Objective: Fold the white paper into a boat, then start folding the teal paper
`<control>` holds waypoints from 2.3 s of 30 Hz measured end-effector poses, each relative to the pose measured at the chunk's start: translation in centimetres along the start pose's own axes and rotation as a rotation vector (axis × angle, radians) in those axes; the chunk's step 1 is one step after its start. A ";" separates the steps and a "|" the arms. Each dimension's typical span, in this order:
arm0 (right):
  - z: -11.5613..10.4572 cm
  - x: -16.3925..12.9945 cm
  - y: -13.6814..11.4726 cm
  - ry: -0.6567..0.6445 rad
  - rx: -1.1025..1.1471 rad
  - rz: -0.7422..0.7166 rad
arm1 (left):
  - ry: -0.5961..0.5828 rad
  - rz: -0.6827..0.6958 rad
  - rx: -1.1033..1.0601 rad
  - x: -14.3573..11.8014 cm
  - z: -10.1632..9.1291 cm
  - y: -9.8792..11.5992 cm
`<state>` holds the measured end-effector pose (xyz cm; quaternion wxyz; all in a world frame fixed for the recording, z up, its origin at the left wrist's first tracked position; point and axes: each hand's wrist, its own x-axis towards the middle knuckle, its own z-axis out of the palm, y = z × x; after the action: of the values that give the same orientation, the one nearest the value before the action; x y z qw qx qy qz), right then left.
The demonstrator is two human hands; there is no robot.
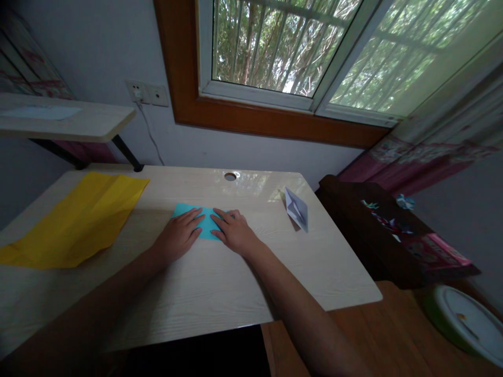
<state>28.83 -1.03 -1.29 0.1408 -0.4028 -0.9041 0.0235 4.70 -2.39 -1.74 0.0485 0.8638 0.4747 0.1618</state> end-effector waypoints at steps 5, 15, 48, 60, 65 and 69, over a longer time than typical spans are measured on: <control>-0.2 -0.2 -0.5 0.018 0.003 0.029 | 0.023 -0.082 0.094 0.1 -0.2 0.0; -0.7 -1.6 -0.2 0.049 -0.002 0.160 | 0.001 -0.074 0.153 -0.2 0.3 -1.3; -1.2 -5.3 0.9 0.044 -0.040 0.267 | 0.022 -0.389 0.187 -1.1 -2.1 -7.8; -1.3 -5.3 1.0 0.026 -0.080 0.245 | 0.079 -0.231 -0.121 0.2 -1.9 -8.8; -1.1 -5.5 1.3 0.020 -0.075 0.183 | 0.074 -0.107 -0.157 0.1 -2.1 -8.6; -1.2 -5.5 1.2 0.028 -0.070 0.159 | 0.065 0.011 -0.215 0.3 -2.4 -8.2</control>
<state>33.54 -4.31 -1.60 0.1371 -0.4784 -0.8674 -0.0029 -2.54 2.14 -1.39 0.1244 0.8504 0.4513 0.2399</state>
